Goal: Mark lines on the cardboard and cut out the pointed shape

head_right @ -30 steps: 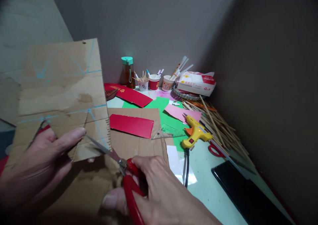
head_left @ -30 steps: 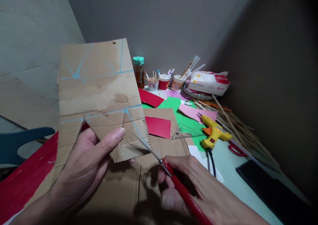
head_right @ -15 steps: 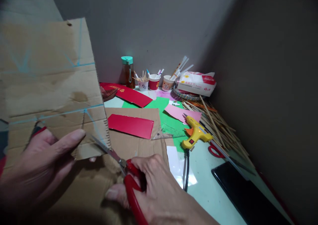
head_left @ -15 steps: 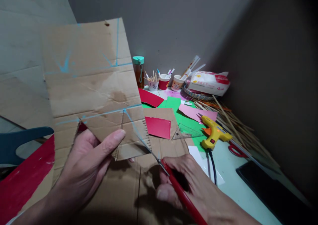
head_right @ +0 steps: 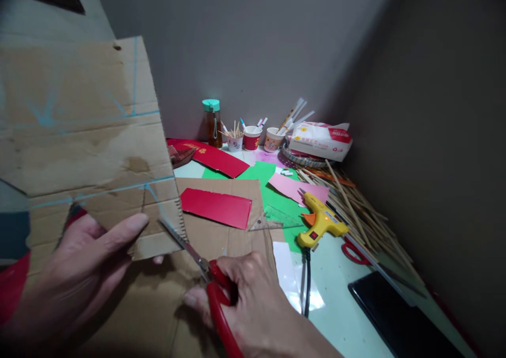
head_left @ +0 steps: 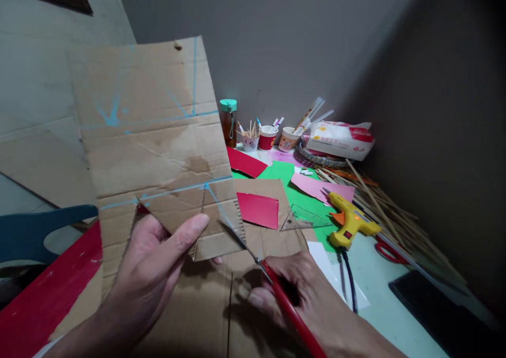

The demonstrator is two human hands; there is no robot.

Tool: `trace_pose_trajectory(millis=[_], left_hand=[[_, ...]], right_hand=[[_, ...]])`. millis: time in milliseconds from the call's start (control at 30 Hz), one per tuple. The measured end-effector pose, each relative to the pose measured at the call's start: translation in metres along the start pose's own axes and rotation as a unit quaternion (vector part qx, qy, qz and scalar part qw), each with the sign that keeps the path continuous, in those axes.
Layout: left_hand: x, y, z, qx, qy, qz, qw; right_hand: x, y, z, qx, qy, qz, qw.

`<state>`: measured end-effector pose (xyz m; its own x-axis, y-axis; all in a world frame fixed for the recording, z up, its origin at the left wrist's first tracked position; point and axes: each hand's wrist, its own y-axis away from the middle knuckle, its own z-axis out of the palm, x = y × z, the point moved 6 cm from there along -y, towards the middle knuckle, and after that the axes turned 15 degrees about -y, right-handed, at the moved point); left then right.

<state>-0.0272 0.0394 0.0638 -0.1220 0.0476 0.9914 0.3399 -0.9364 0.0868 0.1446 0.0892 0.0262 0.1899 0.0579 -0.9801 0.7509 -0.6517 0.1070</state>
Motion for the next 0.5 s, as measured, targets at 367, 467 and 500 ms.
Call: trace_pose_trajectory(millis=[367, 467, 500], left_hand=[[-0.008, 0.014, 0.007, -0.001, -0.009, -0.068, 0.998], [-0.010, 0.015, 0.007, 0.004, -0.015, -0.067, 0.998], [-0.010, 0.016, 0.007, 0.004, -0.022, -0.065, 0.998]], right_hand=[[-0.003, 0.006, -0.001, -0.017, 0.003, 0.022, 1.000], [-0.005, 0.006, -0.001, -0.002, 0.009, 0.008, 1.000], [-0.005, 0.006, -0.001, 0.000, 0.006, 0.003, 1.000]])
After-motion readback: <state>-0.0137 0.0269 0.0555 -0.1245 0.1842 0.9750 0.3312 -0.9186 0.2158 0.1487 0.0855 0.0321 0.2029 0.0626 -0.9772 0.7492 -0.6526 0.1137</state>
